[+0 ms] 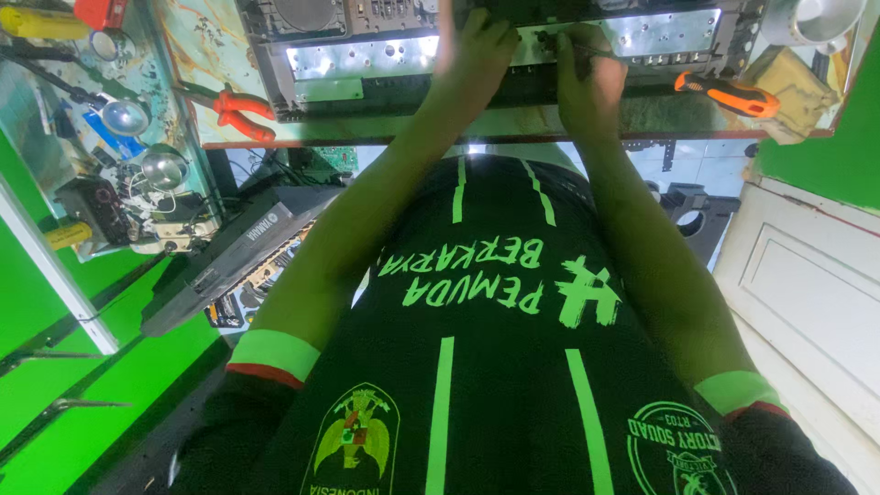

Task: The person repairs an electronic keyboard on a workbench by using a screwdriver to remove and replace screws from an internal component, while also handling internal wiring and circuit boards.

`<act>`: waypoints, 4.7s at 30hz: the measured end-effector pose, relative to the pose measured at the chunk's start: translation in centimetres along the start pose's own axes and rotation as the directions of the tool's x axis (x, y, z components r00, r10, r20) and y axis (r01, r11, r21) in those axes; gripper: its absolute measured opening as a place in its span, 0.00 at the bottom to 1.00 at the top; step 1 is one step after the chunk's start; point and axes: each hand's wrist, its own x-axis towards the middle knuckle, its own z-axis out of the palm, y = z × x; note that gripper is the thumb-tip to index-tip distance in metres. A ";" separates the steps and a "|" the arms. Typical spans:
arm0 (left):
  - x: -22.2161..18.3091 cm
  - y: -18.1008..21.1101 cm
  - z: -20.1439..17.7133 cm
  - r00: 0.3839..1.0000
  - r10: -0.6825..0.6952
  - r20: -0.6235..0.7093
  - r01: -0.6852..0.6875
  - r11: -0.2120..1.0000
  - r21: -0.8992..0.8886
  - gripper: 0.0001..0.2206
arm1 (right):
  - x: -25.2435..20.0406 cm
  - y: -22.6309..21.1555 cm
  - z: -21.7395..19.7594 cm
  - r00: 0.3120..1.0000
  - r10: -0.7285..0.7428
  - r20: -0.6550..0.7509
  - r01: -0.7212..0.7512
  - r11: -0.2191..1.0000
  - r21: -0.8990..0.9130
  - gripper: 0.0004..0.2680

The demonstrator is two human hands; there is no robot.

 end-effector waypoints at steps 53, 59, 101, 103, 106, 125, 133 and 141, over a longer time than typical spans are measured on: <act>0.9 1.7 -4.6 0.942 -0.257 0.216 0.295 0.940 -0.169 0.13 | 0.8 1.2 -2.2 0.984 -0.071 0.165 0.045 0.986 0.160 0.04; 0.5 1.9 -3.1 0.989 -0.066 0.132 0.033 0.970 0.240 0.08 | 0.5 1.0 -2.6 0.983 -0.078 0.169 0.075 0.997 0.021 0.04; 3.0 -1.2 -5.8 0.992 -0.077 0.097 0.109 0.912 -0.395 0.03 | 1.3 1.3 -2.0 0.979 -0.028 0.204 -0.021 0.972 0.235 0.04; 3.4 -1.0 -5.7 0.975 -0.143 0.167 0.208 0.848 -0.487 0.04 | 1.1 1.4 -2.2 0.979 -0.015 0.204 -0.042 0.961 0.273 0.05; 3.5 -0.6 -5.6 0.962 -0.228 0.147 0.272 0.793 -0.546 0.04 | 1.1 1.6 -2.1 0.980 -0.041 0.196 -0.007 0.971 0.238 0.05; 3.6 2.3 -10.6 0.771 -0.455 0.445 0.633 0.478 -0.609 0.12 | 2.3 -1.2 -2.6 0.952 -0.058 0.302 0.006 0.986 0.169 0.05; 1.3 3.7 -11.0 0.941 -0.285 0.185 0.339 0.758 -0.557 0.14 | 2.0 -5.1 -2.3 0.890 0.063 0.452 -0.209 0.937 0.281 0.05; -1.2 1.9 -14.5 0.916 -0.284 0.283 0.400 0.622 -0.673 0.11 | 0.9 -5.9 -4.3 0.854 0.191 0.484 -0.488 0.617 0.617 0.03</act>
